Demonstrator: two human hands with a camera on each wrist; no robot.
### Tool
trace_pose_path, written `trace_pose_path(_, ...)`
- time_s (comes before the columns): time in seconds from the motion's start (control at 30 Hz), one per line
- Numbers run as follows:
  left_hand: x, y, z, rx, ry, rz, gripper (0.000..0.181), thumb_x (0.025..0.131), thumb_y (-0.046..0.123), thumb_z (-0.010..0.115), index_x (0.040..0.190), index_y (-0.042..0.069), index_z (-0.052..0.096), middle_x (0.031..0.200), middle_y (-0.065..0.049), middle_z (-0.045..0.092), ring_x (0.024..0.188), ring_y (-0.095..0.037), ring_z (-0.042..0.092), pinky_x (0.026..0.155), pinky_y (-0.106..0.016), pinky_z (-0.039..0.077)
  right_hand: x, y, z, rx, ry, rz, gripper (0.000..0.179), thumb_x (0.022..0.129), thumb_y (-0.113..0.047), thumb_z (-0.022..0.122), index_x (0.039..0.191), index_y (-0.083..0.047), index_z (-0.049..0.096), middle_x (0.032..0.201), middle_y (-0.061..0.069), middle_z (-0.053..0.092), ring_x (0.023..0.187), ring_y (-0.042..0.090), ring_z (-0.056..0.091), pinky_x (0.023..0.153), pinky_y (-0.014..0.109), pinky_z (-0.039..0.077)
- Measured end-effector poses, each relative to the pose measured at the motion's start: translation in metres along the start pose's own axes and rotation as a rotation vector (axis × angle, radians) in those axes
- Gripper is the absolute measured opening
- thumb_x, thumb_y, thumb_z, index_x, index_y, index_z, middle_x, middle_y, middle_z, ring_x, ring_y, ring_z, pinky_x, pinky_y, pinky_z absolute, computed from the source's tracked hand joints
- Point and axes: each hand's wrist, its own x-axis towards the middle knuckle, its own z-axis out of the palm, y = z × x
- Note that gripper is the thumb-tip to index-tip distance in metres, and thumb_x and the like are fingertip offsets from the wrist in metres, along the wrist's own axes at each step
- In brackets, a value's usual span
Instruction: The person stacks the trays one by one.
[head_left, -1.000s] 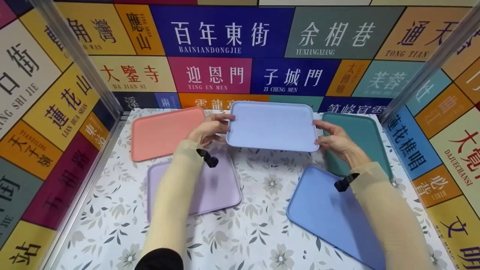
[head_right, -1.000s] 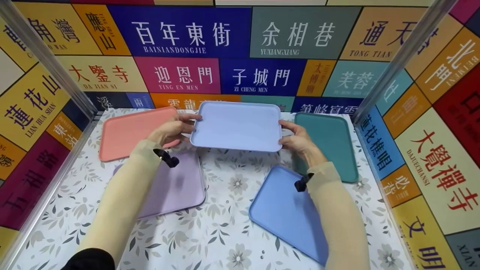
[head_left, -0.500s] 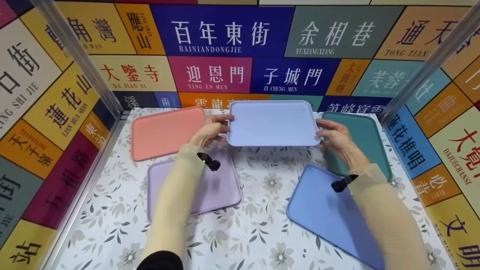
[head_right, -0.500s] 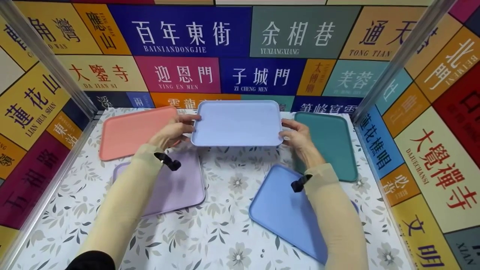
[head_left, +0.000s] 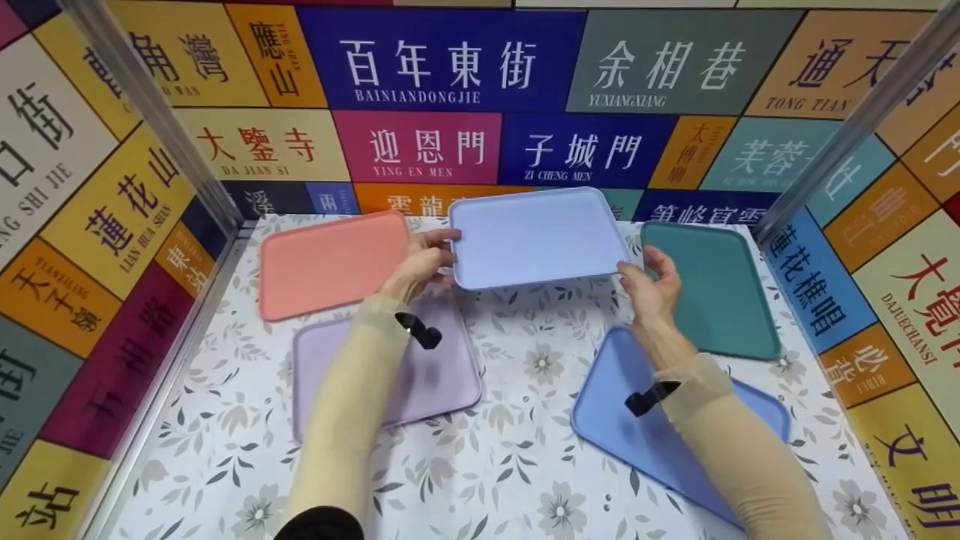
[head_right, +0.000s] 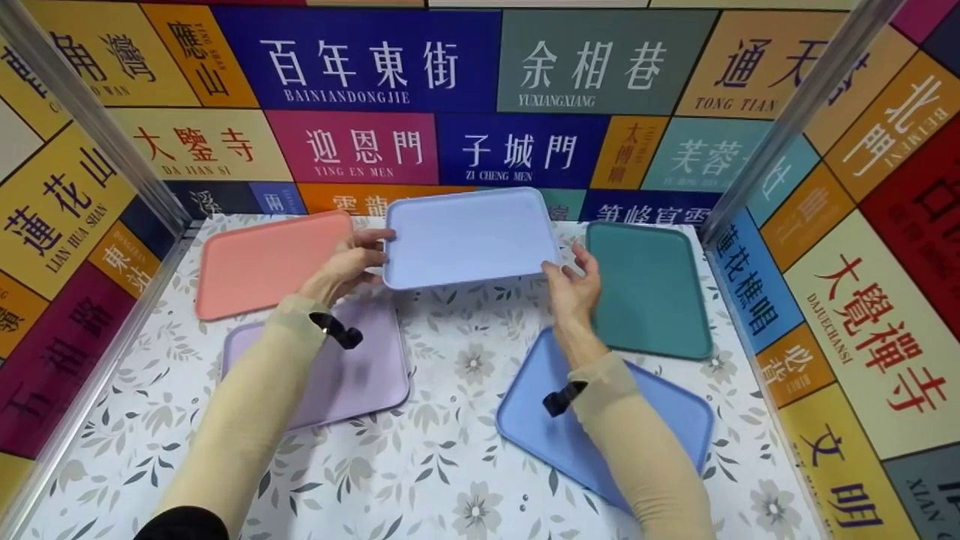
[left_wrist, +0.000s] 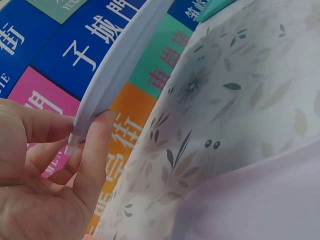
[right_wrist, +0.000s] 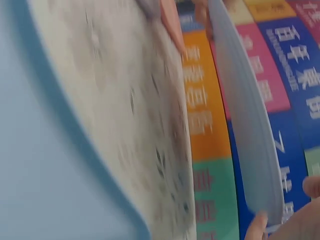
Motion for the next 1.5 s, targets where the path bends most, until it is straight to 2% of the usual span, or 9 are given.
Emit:
trace_pose_path(0.13,-0.002,0.0,0.003,-0.021,0.027,0.002,0.064,0.095,-0.007,0.063,0.157,0.008,0.065,0.118,-0.009,0.058,0.091,-0.02,0.071,0.059,-0.031,0.066,-0.02,0.014,0.021,0.034,0.068,-0.023,0.071,0.094,0.006,0.074,0.159,-0.007,0.048,0.142,0.007,0.042,0.122,0.02,0.055,0.088,0.021,0.055)
trace_pose_path(0.23,-0.003,0.0,0.008,-0.026,0.042,0.001,0.064,0.095,-0.007,0.063,0.157,0.009,0.064,0.12,-0.009,0.06,0.093,-0.02,0.073,0.06,-0.032,0.065,-0.031,0.022,0.036,0.07,0.101,-0.023,0.081,0.091,0.008,0.076,0.163,-0.006,0.041,0.137,0.006,0.041,0.124,0.023,0.051,0.091,0.022,0.054)
trace_pose_path(0.43,-0.002,-0.001,0.02,-0.049,0.059,-0.007,0.063,0.095,-0.006,0.064,0.156,0.011,0.066,0.119,-0.009,0.06,0.097,-0.021,0.073,0.067,-0.036,0.067,-0.045,0.035,0.06,0.147,0.123,-0.008,0.079,0.09,0.014,0.077,0.159,-0.002,0.041,0.121,0.001,0.044,0.113,0.02,0.052,0.088,0.019,0.055)
trace_pose_path(0.7,-0.005,-0.004,0.031,-0.075,0.064,0.005,0.064,0.097,-0.006,0.063,0.158,0.01,0.064,0.121,-0.009,0.061,0.098,-0.022,0.071,0.084,-0.05,0.072,-0.054,0.048,0.083,0.229,0.117,0.034,0.077,0.091,0.018,0.072,0.16,-0.003,0.042,0.125,0.005,0.045,0.115,0.023,0.055,0.081,0.02,0.059)
trace_pose_path(0.93,-0.006,-0.004,0.038,-0.077,0.075,0.019,0.064,0.096,-0.005,0.063,0.158,0.009,0.063,0.118,-0.007,0.059,0.096,-0.02,0.069,0.1,-0.062,0.068,-0.053,0.049,0.096,0.279,0.172,0.0,0.077,0.09,0.023,0.071,0.158,-0.002,0.046,0.124,0.006,0.047,0.121,0.032,0.059,0.08,0.021,0.062)
trace_pose_path(1.17,-0.007,-0.005,0.043,-0.101,0.085,0.017,0.066,0.095,-0.007,0.064,0.16,0.008,0.062,0.122,-0.01,0.062,0.097,-0.021,0.072,0.082,-0.048,0.072,-0.05,0.049,0.102,0.21,0.219,-0.022,0.084,0.089,0.02,0.077,0.162,-0.01,0.047,0.126,0.003,0.047,0.114,0.024,0.062,0.097,0.035,0.066)
trace_pose_path(1.23,-0.007,-0.005,0.044,-0.099,0.086,0.017,0.067,0.095,-0.007,0.064,0.16,0.009,0.062,0.124,-0.011,0.063,0.097,-0.021,0.072,0.082,-0.048,0.072,-0.05,0.05,0.103,0.214,0.229,-0.021,0.085,0.089,0.02,0.077,0.163,-0.01,0.047,0.127,0.003,0.047,0.113,0.024,0.062,0.095,0.035,0.067)
trace_pose_path(1.37,-0.008,-0.006,0.047,-0.118,0.089,0.027,0.067,0.094,-0.008,0.064,0.159,0.007,0.062,0.122,-0.011,0.064,0.096,-0.02,0.07,0.064,-0.034,0.068,-0.049,0.051,0.102,0.243,0.231,0.007,0.086,0.09,0.02,0.074,0.164,-0.012,0.046,0.132,0.004,0.045,0.111,0.024,0.063,0.09,0.036,0.067)
trace_pose_path(1.5,-0.008,-0.009,0.05,-0.107,0.093,0.032,0.066,0.094,-0.007,0.064,0.159,0.007,0.063,0.12,-0.01,0.064,0.098,-0.019,0.07,0.068,-0.037,0.07,-0.049,0.051,0.1,0.255,0.22,0.024,0.086,0.09,0.02,0.071,0.164,-0.017,0.045,0.138,0.006,0.042,0.105,0.022,0.063,0.079,0.035,0.067)
